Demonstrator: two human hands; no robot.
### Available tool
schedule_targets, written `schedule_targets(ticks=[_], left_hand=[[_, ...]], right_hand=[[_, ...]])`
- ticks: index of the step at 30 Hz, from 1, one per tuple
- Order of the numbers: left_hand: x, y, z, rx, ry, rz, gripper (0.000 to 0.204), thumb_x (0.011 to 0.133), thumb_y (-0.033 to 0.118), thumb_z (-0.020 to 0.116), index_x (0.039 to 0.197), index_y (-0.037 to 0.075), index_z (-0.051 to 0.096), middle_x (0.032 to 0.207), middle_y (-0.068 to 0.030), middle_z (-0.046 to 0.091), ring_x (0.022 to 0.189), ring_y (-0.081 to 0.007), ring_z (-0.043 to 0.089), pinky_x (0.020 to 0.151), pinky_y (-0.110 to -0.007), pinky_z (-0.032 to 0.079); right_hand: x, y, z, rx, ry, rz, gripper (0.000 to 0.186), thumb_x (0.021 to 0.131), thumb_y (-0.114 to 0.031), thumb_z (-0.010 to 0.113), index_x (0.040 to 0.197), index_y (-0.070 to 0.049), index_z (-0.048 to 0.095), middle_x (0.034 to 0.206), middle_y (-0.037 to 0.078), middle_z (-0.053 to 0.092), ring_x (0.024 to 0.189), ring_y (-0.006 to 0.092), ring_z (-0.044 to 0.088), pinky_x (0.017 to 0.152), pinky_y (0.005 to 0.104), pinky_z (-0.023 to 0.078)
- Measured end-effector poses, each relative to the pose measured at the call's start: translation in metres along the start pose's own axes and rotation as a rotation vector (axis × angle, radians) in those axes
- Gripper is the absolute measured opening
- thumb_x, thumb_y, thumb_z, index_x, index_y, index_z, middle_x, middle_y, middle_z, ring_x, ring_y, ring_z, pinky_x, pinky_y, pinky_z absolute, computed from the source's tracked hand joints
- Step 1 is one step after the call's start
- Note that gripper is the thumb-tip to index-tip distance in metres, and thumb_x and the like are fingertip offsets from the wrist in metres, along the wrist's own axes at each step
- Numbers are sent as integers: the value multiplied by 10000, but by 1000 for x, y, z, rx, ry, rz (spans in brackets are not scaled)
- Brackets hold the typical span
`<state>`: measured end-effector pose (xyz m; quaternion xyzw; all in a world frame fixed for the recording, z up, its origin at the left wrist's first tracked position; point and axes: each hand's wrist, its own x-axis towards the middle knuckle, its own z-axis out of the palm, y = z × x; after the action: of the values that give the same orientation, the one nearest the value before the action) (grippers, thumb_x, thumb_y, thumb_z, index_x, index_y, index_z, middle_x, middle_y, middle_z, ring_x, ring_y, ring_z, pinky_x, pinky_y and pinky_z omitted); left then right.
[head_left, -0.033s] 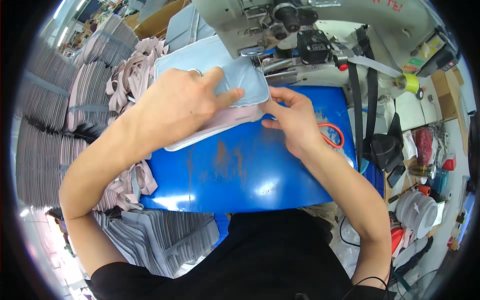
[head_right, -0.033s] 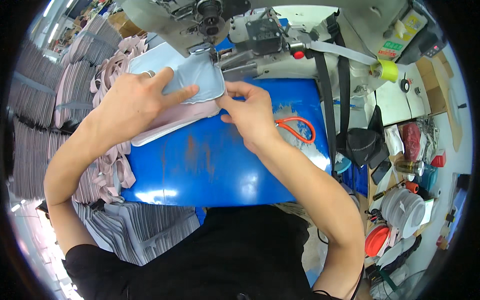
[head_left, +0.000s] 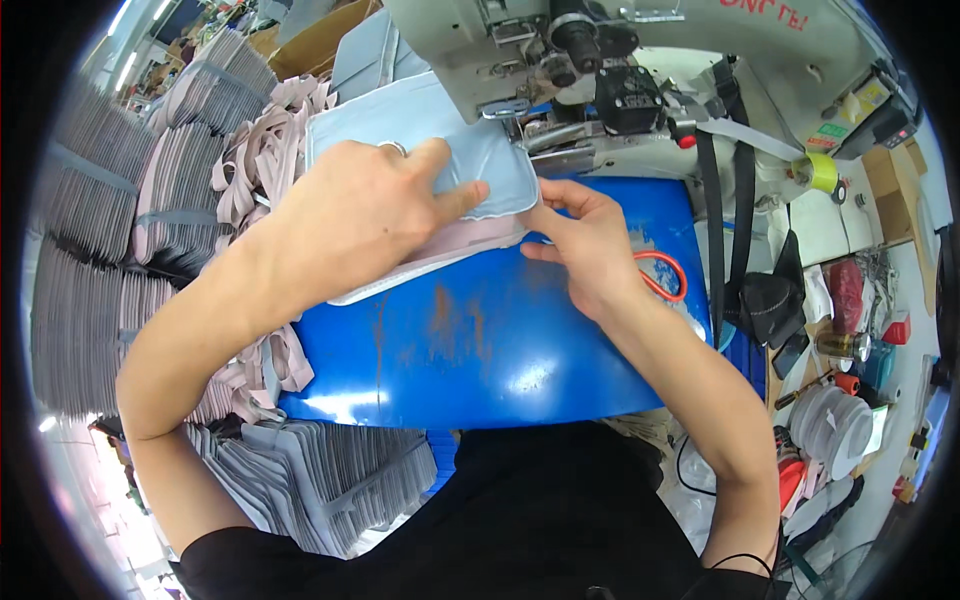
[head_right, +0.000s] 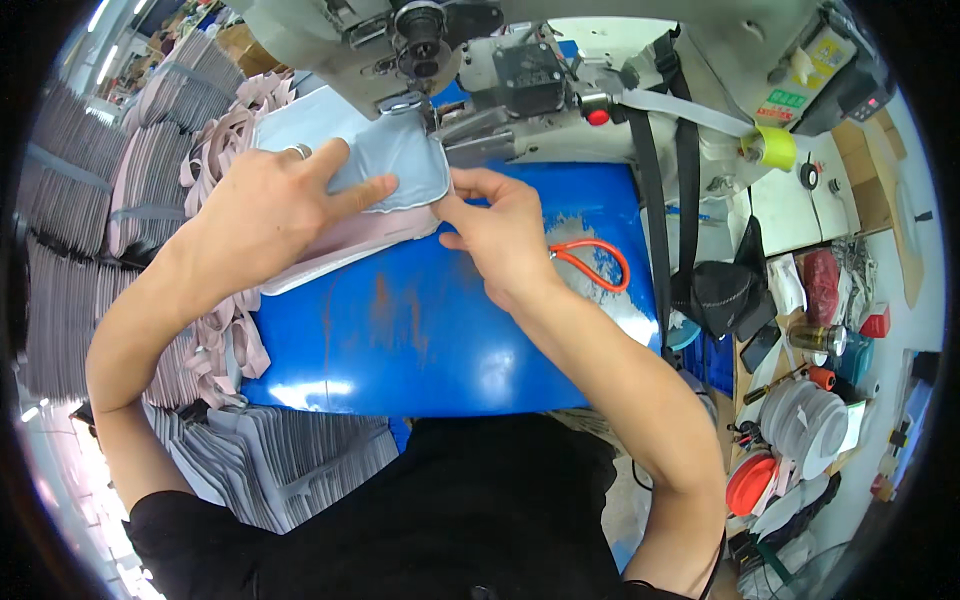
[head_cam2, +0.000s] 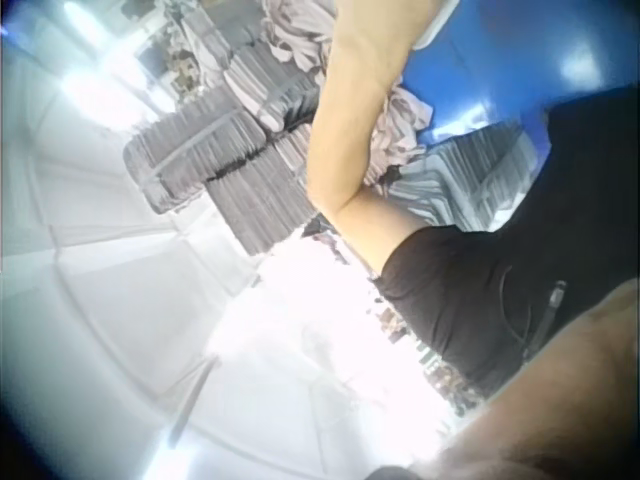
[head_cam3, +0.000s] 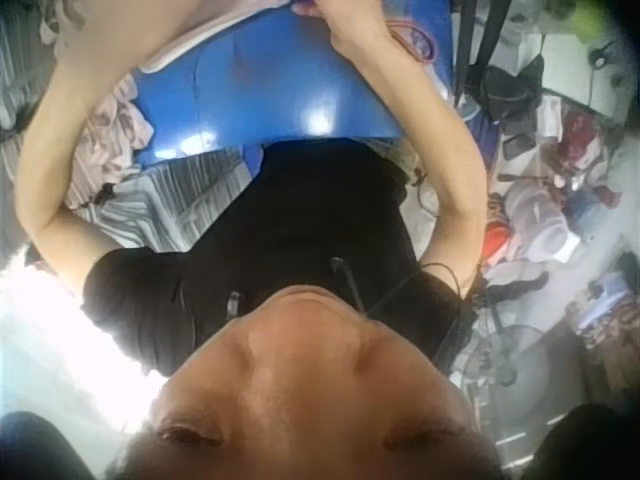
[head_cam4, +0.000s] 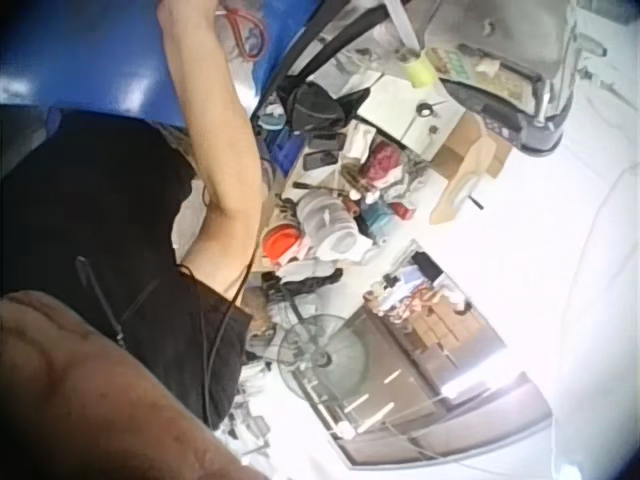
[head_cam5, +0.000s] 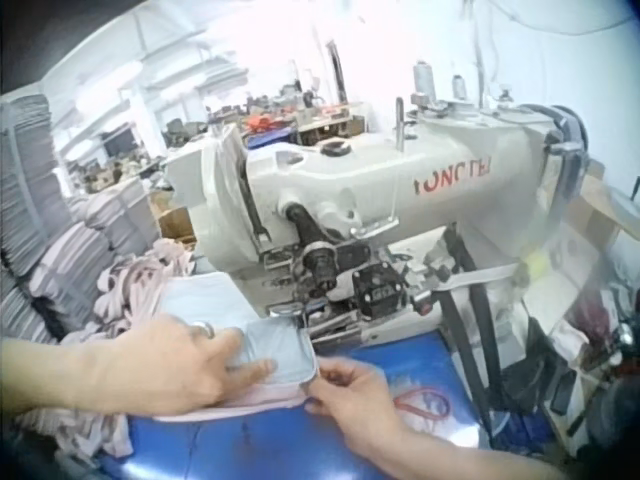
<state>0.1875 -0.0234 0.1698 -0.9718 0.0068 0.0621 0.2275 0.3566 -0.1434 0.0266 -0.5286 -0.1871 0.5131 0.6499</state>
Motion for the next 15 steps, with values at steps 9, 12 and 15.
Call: schedule_targets(ticks=[9,12,15], left_hand=[[23,-3,-7,155,-77,-27,400,909,198,641,1296,137,720,951,-91,582,752,-219,702,633,-348,566],[23,1,-9,158,-50,-54,381,916,216,646,1279,130,724,940,-90,585,763,-220,709,641,-352,568],[24,4,-6,128,-18,-65,366,921,224,647,1264,124,725,939,-90,591,759,-224,711,641,-353,569]], right_hand=[[21,3,11,127,65,26,212,907,-141,781,1093,-58,719,986,18,700,884,124,667,757,334,595],[16,-8,15,94,58,72,232,887,-122,772,1094,-35,711,937,27,694,862,142,669,743,335,576],[16,-12,15,49,49,89,241,889,-114,761,1108,-22,721,963,46,711,894,159,687,751,353,584]])
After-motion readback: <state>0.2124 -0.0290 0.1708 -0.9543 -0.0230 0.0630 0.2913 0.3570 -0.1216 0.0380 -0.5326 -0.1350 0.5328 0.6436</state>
